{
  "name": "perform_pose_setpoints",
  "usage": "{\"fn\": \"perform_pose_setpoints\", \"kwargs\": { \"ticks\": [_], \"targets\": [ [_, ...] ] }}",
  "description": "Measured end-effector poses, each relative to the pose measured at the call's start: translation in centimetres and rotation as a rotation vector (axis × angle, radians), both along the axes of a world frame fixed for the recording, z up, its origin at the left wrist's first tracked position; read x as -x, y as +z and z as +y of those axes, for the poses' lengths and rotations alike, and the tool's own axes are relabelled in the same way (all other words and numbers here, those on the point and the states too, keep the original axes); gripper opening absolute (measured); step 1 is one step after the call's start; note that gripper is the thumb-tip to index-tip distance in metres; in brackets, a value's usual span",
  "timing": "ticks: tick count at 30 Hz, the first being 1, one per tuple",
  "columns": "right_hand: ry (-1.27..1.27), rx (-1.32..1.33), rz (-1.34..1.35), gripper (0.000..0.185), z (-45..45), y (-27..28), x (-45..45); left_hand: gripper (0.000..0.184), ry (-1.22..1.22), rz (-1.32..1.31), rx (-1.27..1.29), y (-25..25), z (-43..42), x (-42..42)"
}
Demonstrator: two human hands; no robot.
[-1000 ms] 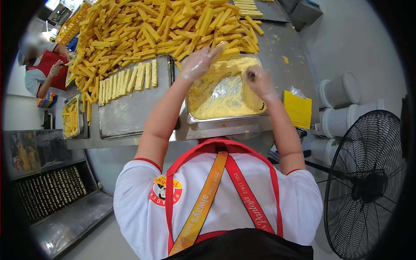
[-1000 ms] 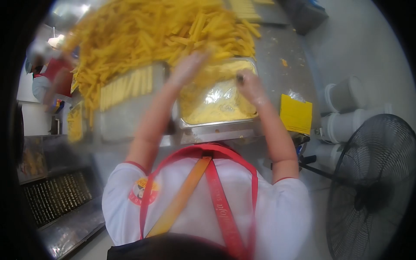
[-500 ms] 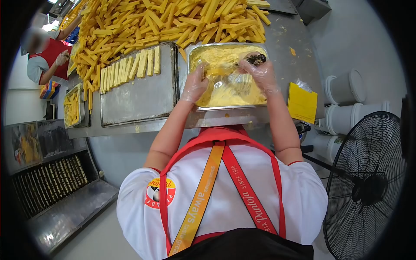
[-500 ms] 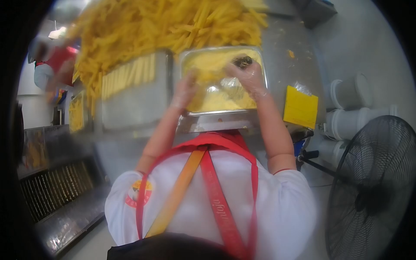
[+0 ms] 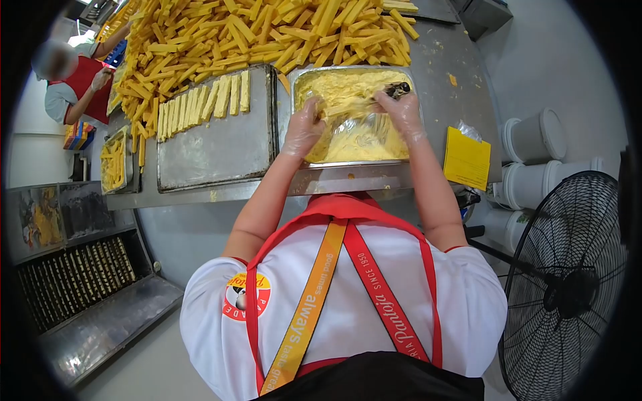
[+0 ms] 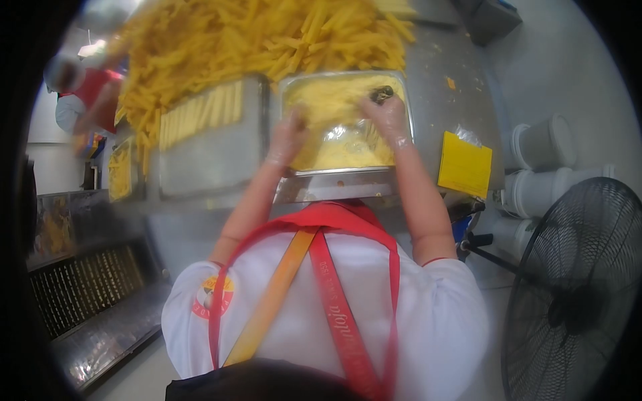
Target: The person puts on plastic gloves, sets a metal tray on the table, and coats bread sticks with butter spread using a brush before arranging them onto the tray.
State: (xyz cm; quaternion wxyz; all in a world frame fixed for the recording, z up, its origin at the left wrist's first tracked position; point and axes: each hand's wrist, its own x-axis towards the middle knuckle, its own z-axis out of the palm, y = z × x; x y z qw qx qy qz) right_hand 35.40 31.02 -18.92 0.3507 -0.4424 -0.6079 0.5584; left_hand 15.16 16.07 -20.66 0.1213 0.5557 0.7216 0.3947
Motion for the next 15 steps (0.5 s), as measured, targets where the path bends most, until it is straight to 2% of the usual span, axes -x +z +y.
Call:
{"fn": "perform_pose_setpoints", "kwargs": {
  "ticks": [1,4,5,8,9,12,13,15],
  "targets": [
    [-0.038,-0.034,-0.123,0.025,1.5,-1.7,-0.6,0.039,0.005,-0.044,-0.022,0.0,0.0,0.0],
    [-0.056,-0.068,-0.077,0.021,0.3,0.3,-0.3,0.03,0.042,-0.169,-0.053,-0.3,-0.1,0.1],
    [-0.008,0.061,0.147,0.018,-2.0,3.0,0.2,0.027,0.064,-0.208,-0.036,-0.6,0.0,0.2],
    [0.103,0.147,0.47,0.015,-4.8,3.6,1.0,0.023,0.16,-0.29,0.146,0.4,0.1,-0.2],
    [0.083,0.101,0.4,0.018,-4.7,2.9,0.9,0.022,0.197,-0.311,0.226,0.9,0.2,-0.2],
    [-0.08,-0.15,-0.056,0.018,-2.2,-0.2,0.4,0.023,0.202,-0.369,0.302,1.2,-0.1,-0.2],
    [-0.083,-0.203,-0.069,0.016,-2.0,-0.2,0.4,0.022,0.173,-0.377,0.212,1.2,-0.2,-0.3],
    [-0.078,-0.074,0.136,0.015,-3.5,1.5,1.0,0.022,0.114,-0.392,0.041,0.7,-0.7,-0.7]
  ]
}}
